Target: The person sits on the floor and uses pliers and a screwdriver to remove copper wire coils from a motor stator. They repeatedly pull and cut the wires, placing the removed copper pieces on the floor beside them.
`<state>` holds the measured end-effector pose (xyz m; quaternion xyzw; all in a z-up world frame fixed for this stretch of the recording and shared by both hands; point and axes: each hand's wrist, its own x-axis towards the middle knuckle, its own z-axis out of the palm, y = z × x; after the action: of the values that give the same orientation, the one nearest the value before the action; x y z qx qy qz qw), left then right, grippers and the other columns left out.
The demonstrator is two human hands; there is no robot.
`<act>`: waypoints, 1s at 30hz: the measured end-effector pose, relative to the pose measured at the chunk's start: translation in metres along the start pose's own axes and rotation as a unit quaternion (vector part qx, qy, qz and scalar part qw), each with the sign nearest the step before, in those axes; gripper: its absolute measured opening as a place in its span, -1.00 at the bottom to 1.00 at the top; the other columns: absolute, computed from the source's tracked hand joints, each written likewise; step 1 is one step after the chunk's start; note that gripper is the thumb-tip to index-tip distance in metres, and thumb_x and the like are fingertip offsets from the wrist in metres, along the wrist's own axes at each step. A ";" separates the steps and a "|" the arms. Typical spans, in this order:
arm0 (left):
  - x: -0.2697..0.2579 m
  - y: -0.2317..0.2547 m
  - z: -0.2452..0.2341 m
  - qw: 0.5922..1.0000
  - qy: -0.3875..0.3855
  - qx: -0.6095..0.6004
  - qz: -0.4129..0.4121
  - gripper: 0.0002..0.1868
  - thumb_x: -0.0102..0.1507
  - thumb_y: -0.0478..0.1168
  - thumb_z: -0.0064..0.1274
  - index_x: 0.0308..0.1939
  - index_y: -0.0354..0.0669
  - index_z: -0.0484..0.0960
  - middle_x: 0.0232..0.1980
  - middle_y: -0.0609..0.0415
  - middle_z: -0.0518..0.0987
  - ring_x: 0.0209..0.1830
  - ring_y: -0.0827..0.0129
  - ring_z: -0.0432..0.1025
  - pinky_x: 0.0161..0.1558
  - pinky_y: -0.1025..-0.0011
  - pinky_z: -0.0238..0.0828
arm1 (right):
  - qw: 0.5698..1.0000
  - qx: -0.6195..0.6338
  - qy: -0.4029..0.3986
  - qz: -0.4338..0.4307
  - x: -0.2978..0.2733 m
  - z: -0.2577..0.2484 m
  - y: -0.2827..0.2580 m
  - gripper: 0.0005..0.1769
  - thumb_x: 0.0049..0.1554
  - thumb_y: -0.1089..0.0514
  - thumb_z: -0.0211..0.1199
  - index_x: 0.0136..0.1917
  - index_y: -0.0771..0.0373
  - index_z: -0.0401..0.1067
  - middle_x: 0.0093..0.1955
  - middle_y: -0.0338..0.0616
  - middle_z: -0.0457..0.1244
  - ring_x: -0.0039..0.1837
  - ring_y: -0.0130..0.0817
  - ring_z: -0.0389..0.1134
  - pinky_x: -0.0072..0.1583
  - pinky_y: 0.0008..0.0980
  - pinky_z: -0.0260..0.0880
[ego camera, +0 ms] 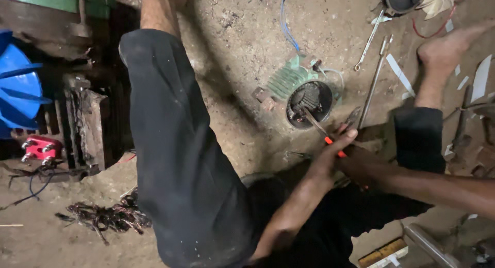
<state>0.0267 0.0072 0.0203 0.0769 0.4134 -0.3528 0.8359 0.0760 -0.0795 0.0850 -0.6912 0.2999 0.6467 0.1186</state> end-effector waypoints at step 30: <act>0.032 -0.054 -0.043 0.988 -0.117 -0.101 0.024 -0.36 0.35 0.36 -0.12 0.22 -0.06 0.44 0.25 -0.02 0.52 0.30 0.16 0.41 0.34 0.04 0.31 | 0.997 -0.023 0.028 0.062 0.017 -0.037 0.034 -0.59 0.13 0.16 0.13 0.25 0.26 0.41 0.07 0.11 0.36 -0.04 0.04 0.54 -0.09 -0.03 0.59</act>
<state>-0.0229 -0.0312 -0.0224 -0.0397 0.3441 -0.2956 0.8903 0.0865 -0.1313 0.0811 -0.6916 0.3305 0.6400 0.0533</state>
